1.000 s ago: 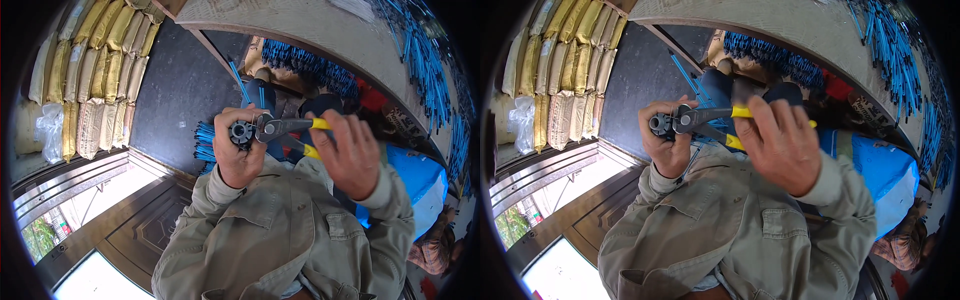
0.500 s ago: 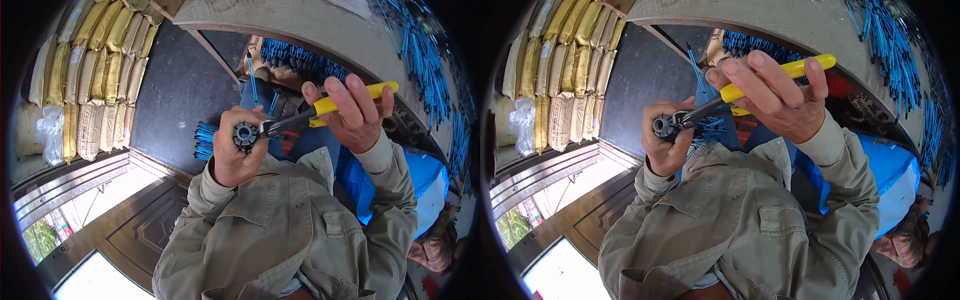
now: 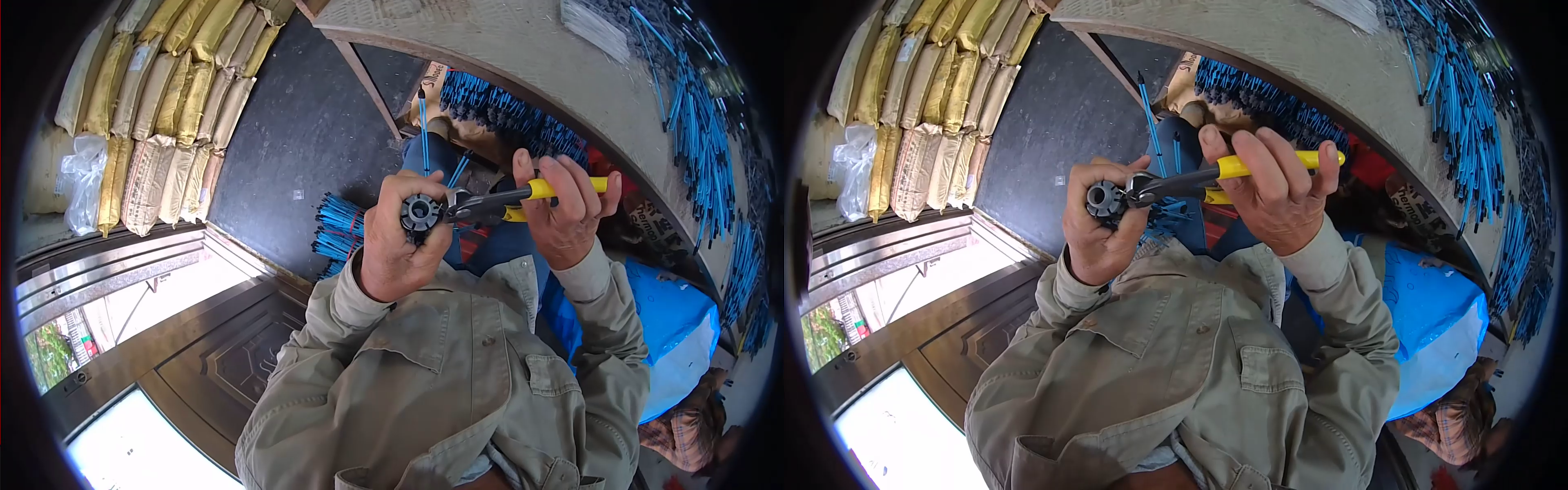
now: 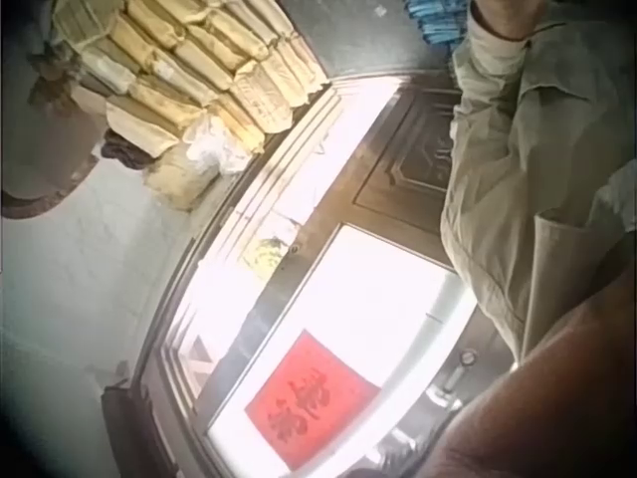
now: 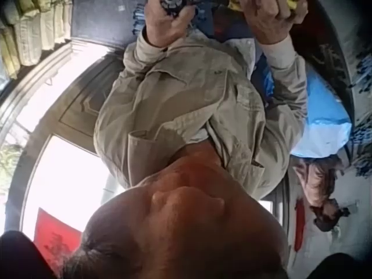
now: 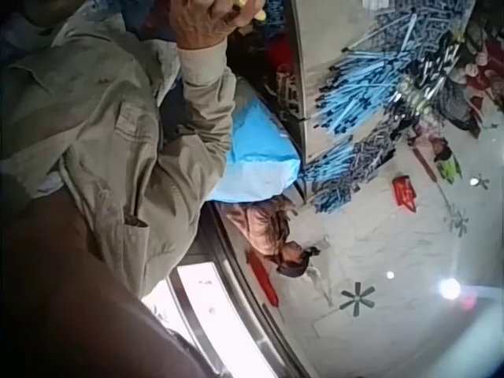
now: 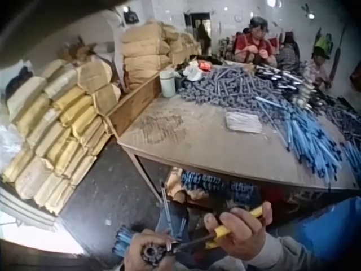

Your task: The person assembles small blue rod components by hand, using a crimping tool to connect them with plastic components and connectors.

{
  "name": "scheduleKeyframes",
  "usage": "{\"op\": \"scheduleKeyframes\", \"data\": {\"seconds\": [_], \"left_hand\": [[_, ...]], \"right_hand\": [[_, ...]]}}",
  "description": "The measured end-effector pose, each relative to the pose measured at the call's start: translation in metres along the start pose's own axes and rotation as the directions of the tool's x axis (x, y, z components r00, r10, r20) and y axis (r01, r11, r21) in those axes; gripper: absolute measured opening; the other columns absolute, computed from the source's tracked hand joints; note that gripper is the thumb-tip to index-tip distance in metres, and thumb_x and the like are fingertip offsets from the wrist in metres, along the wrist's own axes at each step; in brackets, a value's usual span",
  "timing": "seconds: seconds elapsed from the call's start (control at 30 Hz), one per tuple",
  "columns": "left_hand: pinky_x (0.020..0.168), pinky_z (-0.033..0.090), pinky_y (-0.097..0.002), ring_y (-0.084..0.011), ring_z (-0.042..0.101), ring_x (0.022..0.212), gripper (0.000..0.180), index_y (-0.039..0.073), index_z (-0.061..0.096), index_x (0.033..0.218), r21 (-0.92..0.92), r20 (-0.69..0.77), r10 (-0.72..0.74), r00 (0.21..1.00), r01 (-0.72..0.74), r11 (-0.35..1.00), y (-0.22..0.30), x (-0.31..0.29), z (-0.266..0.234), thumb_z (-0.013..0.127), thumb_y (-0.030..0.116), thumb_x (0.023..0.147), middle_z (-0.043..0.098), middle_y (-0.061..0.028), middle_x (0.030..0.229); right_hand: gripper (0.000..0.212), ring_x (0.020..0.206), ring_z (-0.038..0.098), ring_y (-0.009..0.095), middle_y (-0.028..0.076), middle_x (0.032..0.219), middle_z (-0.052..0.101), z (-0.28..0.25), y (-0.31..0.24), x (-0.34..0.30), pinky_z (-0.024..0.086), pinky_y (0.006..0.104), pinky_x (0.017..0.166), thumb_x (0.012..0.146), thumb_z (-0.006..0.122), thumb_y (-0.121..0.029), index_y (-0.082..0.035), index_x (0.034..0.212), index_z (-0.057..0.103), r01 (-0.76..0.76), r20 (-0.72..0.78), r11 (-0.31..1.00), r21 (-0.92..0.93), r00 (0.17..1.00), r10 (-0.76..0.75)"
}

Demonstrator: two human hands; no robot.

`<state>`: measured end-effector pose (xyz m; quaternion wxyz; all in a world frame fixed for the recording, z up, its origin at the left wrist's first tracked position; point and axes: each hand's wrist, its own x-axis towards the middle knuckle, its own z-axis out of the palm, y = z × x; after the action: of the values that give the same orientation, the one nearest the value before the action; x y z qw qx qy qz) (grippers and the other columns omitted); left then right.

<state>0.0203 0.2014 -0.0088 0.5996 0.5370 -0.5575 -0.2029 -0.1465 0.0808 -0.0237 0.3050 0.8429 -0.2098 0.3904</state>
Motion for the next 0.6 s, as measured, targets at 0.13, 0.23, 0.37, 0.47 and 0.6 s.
{"op": "scheduleKeyframes", "data": {"seconds": [0.13, 0.23, 0.37, 0.47, 0.6], "left_hand": [[0.088, 0.046, -0.037, -0.0226, 0.059, 0.076, 0.038, 0.001, 0.044, 0.102, 0.003, -0.006, -0.002, 1.0, 0.002, 1.0, 0.0, -0.003, 0.0, 0.055, -0.01, 0.068, 0.057, -0.012, 0.084], [0.084, 0.047, -0.0345, -0.0219, 0.059, 0.075, 0.041, 0.0, 0.045, 0.105, -0.011, 0.025, -0.068, 0.997, 0.069, 0.998, 0.007, -0.003, -0.003, 0.056, -0.009, 0.067, 0.058, -0.0113, 0.085], [0.077, 0.047, -0.0316, -0.0204, 0.059, 0.074, 0.044, 0.0, 0.05, 0.108, -0.058, 0.168, -0.146, 0.975, 0.158, 0.986, 0.015, 0.001, -0.016, 0.063, -0.005, 0.067, 0.059, -0.0096, 0.088], [0.073, 0.045, -0.0305, -0.0191, 0.058, 0.074, 0.046, 0.001, 0.055, 0.108, -0.133, 0.35, -0.025, 0.936, 0.077, 0.988, 0.009, 0.008, -0.022, 0.073, 0.001, 0.066, 0.06, -0.0078, 0.088], [0.068, 0.042, -0.0284, -0.0154, 0.057, 0.075, 0.056, -0.002, 0.06, 0.101, -0.21, 0.457, 0.13, 0.88, -0.035, 0.977, 0.001, 0.014, -0.025, 0.085, 0.02, 0.057, 0.062, -0.0092, 0.091]], "right_hand": [[0.014, 0.091, 0.052, 0.015, 0.003, 0.107, 0.048, -0.016, 0.013, 0.009, 0.04, 0.0393, 0.085, 0.079, 0.066, -0.019, -0.016, 0.092, 0.061, 0.057, 0.14, 0.974, 0.219, 0.986, -0.09], [0.013, 0.084, 0.054, 0.018, 0.006, 0.102, 0.051, -0.037, 0.035, 0.029, 0.046, 0.0356, 0.072, 0.078, 0.068, -0.016, -0.011, 0.088, 0.06, 0.068, 0.308, 0.898, 0.435, 0.926, -0.219], [0.023, 0.075, 0.059, 0.025, 0.01, 0.092, 0.056, -0.052, 0.069, 0.055, 0.048, 0.0343, 0.06, 0.078, 0.068, -0.022, -0.005, 0.09, 0.057, -0.219, 0.588, 0.619, 0.754, 0.644, -0.489], [0.032, 0.069, 0.06, 0.03, 0.012, 0.085, 0.059, -0.055, 0.082, 0.056, 0.048, 0.0361, 0.06, 0.078, 0.068, -0.028, -0.003, 0.094, 0.055, -0.718, 0.611, 0.235, 0.656, 0.321, -0.724], [0.04, 0.07, 0.062, 0.031, 0.017, 0.086, 0.061, -0.05, 0.066, 0.028, 0.05, 0.0351, 0.06, 0.08, 0.066, -0.03, -0.001, 0.102, 0.051, -0.977, 0.533, -0.121, 0.178, 0.199, -0.822]]}}
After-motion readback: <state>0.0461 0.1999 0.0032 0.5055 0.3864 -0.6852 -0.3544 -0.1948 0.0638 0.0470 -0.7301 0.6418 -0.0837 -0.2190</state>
